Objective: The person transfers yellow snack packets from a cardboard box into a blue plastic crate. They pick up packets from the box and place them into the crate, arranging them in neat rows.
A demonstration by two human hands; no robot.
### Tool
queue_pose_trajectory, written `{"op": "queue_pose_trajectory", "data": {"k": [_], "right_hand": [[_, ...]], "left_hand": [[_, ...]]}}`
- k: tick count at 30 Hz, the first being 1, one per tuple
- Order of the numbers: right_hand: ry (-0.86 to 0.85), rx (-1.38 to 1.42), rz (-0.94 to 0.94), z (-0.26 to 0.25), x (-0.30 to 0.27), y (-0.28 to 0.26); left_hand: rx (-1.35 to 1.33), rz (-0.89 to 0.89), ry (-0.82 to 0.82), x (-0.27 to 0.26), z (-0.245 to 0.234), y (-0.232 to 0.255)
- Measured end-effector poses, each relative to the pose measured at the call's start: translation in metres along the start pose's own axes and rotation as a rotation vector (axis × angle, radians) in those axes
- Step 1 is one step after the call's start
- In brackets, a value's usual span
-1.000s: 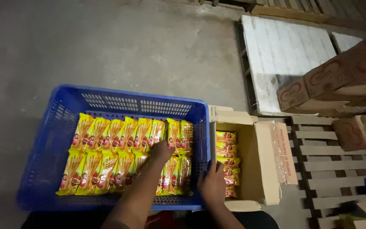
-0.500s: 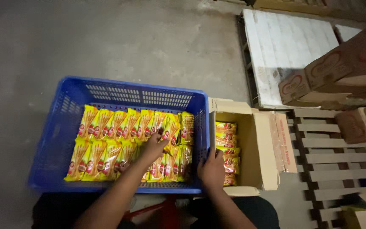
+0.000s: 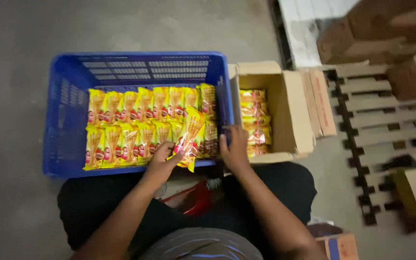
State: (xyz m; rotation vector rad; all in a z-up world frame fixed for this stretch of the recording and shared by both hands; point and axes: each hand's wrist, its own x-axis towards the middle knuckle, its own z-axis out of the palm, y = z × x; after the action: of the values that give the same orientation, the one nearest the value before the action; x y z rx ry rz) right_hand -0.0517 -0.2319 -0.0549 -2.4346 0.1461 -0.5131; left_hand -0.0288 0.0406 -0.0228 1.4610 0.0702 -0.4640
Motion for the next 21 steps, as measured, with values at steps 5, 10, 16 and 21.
{"op": "queue_pose_trajectory", "data": {"k": [5, 10, 16, 21], "right_hand": [[-0.277, 0.762, 0.495, -0.013, -0.035, -0.028], [-0.209, 1.090, 0.741, -0.005, -0.066, -0.017], [-0.079, 1.174, 0.817, -0.059, -0.054, -0.011], [-0.032, 0.694, 0.588, -0.122, -0.023, 0.036]], "left_hand": [[-0.187, -0.003, -0.105, -0.009, 0.040, -0.018], [-0.153, -0.061, -0.201, -0.021, 0.077, -0.009], [0.360, -0.192, -0.378, -0.004, 0.075, 0.017], [1.067, 0.245, -0.335, 0.033, 0.044, -0.001]]}}
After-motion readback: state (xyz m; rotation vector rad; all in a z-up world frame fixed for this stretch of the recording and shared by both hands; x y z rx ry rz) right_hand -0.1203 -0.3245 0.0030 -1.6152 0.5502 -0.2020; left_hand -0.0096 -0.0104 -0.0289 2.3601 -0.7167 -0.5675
